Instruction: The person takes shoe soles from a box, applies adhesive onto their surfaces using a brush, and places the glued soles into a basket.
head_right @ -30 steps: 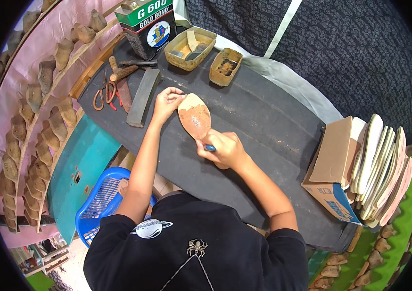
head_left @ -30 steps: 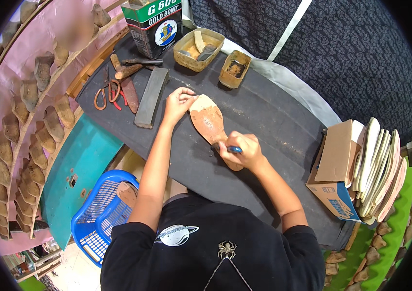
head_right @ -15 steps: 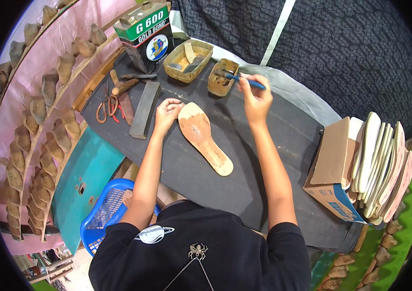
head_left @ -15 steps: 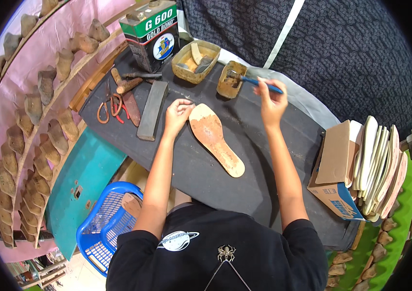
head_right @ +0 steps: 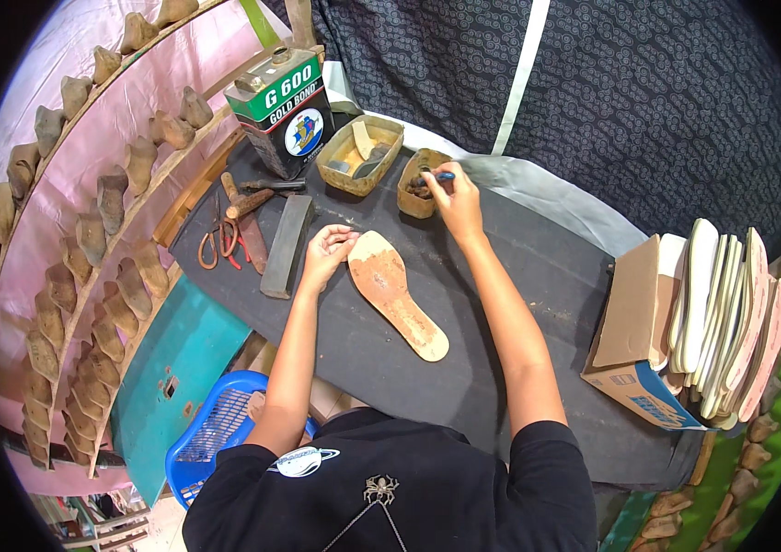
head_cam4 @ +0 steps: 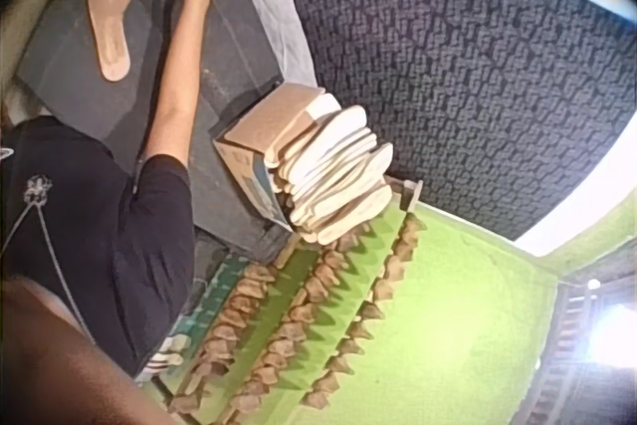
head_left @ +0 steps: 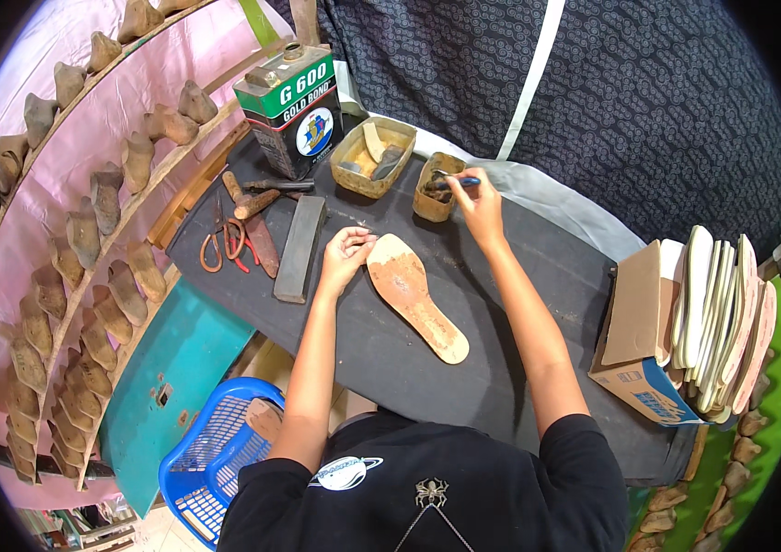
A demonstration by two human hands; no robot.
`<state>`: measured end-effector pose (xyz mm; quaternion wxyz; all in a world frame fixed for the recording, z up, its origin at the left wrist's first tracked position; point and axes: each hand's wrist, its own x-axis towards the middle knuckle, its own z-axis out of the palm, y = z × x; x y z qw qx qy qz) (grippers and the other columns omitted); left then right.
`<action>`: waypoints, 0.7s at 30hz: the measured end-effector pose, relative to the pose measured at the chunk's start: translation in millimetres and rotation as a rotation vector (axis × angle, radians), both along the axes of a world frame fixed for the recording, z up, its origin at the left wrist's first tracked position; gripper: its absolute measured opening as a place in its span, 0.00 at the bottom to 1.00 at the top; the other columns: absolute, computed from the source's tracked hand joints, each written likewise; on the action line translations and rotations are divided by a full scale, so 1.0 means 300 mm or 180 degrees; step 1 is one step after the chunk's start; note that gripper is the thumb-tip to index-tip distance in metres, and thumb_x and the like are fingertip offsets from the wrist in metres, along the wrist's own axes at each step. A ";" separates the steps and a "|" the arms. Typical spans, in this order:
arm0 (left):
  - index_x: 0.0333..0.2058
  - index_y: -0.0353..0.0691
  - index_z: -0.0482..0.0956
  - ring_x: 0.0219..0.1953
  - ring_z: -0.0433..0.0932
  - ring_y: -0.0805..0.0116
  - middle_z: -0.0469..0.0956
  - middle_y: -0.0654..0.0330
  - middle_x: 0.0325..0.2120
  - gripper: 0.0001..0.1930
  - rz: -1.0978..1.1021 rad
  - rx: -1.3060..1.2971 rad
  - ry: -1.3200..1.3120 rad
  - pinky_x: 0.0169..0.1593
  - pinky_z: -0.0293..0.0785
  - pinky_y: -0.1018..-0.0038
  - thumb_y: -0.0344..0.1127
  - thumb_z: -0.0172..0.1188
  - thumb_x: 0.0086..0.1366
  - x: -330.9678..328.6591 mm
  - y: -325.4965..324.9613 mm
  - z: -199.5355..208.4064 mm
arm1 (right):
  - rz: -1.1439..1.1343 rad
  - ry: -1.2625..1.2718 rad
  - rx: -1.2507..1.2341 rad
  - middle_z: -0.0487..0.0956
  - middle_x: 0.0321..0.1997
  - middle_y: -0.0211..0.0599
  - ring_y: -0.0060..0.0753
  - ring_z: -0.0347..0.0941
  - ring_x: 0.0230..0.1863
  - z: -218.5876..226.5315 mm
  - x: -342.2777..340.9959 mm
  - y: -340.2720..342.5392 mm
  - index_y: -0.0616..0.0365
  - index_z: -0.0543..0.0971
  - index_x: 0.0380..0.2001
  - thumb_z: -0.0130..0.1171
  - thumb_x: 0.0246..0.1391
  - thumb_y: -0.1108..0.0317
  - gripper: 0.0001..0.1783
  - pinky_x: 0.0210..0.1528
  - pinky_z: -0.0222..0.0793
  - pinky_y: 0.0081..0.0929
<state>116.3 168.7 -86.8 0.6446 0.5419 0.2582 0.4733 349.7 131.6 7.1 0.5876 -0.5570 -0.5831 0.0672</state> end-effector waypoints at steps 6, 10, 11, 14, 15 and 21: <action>0.37 0.33 0.66 0.35 0.73 0.74 0.73 0.57 0.34 0.12 0.0031 0.0035 0.0043 0.36 0.72 0.81 0.26 0.56 0.54 -0.002 -0.001 0.008 | -0.0105 0.0051 0.0387 0.75 0.26 0.32 0.18 0.70 0.27 0.035 0.002 -0.043 0.61 0.70 0.27 0.58 0.45 0.67 0.10 0.29 0.65 0.17; 0.37 0.33 0.67 0.35 0.73 0.74 0.73 0.57 0.33 0.12 0.0045 0.0036 0.0042 0.36 0.72 0.81 0.26 0.56 0.53 0.004 -0.006 0.008 | -0.0036 0.0349 0.0267 0.75 0.27 0.32 0.18 0.69 0.26 0.018 0.011 -0.060 0.61 0.70 0.27 0.58 0.45 0.69 0.09 0.29 0.65 0.16; 0.37 0.33 0.67 0.33 0.73 0.75 0.73 0.58 0.32 0.12 0.0058 -0.0003 0.0001 0.34 0.72 0.82 0.26 0.56 0.53 0.011 -0.009 0.014 | -0.0080 0.0371 0.0533 0.74 0.27 0.32 0.17 0.69 0.26 0.010 0.012 -0.065 0.61 0.70 0.28 0.57 0.45 0.70 0.08 0.29 0.65 0.16; 0.37 0.33 0.67 0.32 0.73 0.76 0.73 0.58 0.32 0.13 0.0070 -0.0003 -0.0003 0.34 0.71 0.83 0.26 0.56 0.53 0.006 -0.011 0.013 | -0.0010 0.0829 0.0853 0.74 0.28 0.33 0.17 0.69 0.26 0.004 -0.011 -0.111 0.61 0.70 0.28 0.56 0.46 0.72 0.07 0.29 0.65 0.14; 0.38 0.33 0.67 0.34 0.73 0.75 0.73 0.58 0.33 0.13 0.0053 0.0049 0.0030 0.34 0.71 0.82 0.26 0.56 0.53 0.001 -0.008 0.009 | 0.0086 0.1262 0.0918 0.73 0.29 0.33 0.17 0.69 0.26 0.003 -0.024 -0.141 0.61 0.70 0.29 0.56 0.46 0.73 0.07 0.29 0.65 0.13; 0.38 0.34 0.66 0.32 0.74 0.77 0.74 0.59 0.32 0.13 0.0023 -0.0010 0.0068 0.33 0.71 0.84 0.26 0.56 0.53 -0.005 -0.003 0.010 | 0.0804 0.1184 0.0914 0.73 0.33 0.44 0.30 0.72 0.32 -0.039 -0.168 -0.421 0.61 0.65 0.30 0.54 0.44 0.79 0.10 0.34 0.70 0.24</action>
